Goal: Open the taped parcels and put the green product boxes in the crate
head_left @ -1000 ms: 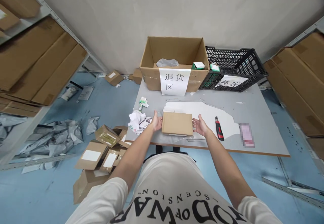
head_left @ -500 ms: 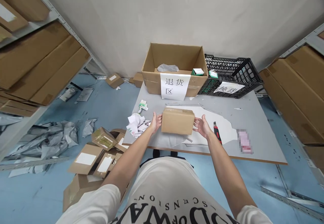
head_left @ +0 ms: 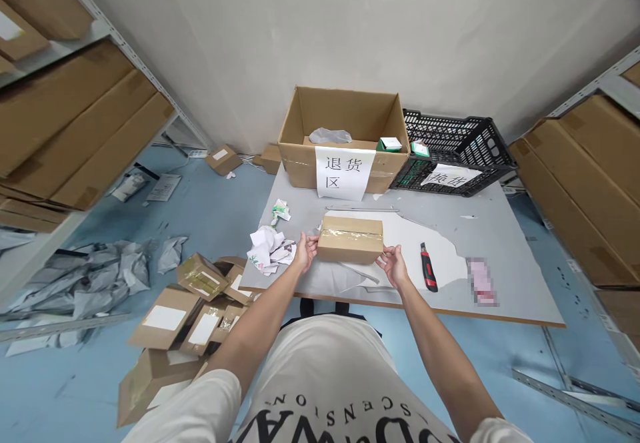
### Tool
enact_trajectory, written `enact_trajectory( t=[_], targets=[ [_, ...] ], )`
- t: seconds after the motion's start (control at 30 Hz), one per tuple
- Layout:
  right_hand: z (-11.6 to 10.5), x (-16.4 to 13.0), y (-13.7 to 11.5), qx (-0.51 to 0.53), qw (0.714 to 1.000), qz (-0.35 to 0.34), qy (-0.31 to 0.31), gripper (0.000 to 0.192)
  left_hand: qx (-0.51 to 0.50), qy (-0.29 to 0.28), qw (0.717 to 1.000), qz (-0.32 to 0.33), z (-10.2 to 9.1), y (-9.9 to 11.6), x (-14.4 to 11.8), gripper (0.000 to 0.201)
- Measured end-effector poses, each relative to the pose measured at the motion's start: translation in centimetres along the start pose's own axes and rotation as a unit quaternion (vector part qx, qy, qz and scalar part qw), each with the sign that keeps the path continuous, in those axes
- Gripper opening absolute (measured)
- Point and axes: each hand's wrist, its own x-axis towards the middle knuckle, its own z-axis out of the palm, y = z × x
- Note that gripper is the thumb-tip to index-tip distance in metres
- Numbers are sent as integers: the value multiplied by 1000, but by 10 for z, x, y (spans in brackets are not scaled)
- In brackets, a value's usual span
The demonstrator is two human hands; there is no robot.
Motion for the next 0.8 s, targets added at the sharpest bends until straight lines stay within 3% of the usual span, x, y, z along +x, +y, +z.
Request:
enact_trajectory(
  t=[0.3,0.63,0.8],
  targets=[
    [-7,-13,32,10,1000,-6,23,47,9,16,1000,-16,-14,-17,-5,53],
    [-17,-12,37,-26,999,0,27,36,141,12,989,37,-18,-19,-7,36],
    [-17,-12,35,-45,998,7,38,36,159,24,986,30,-18,-17,-10,34]
  ],
)
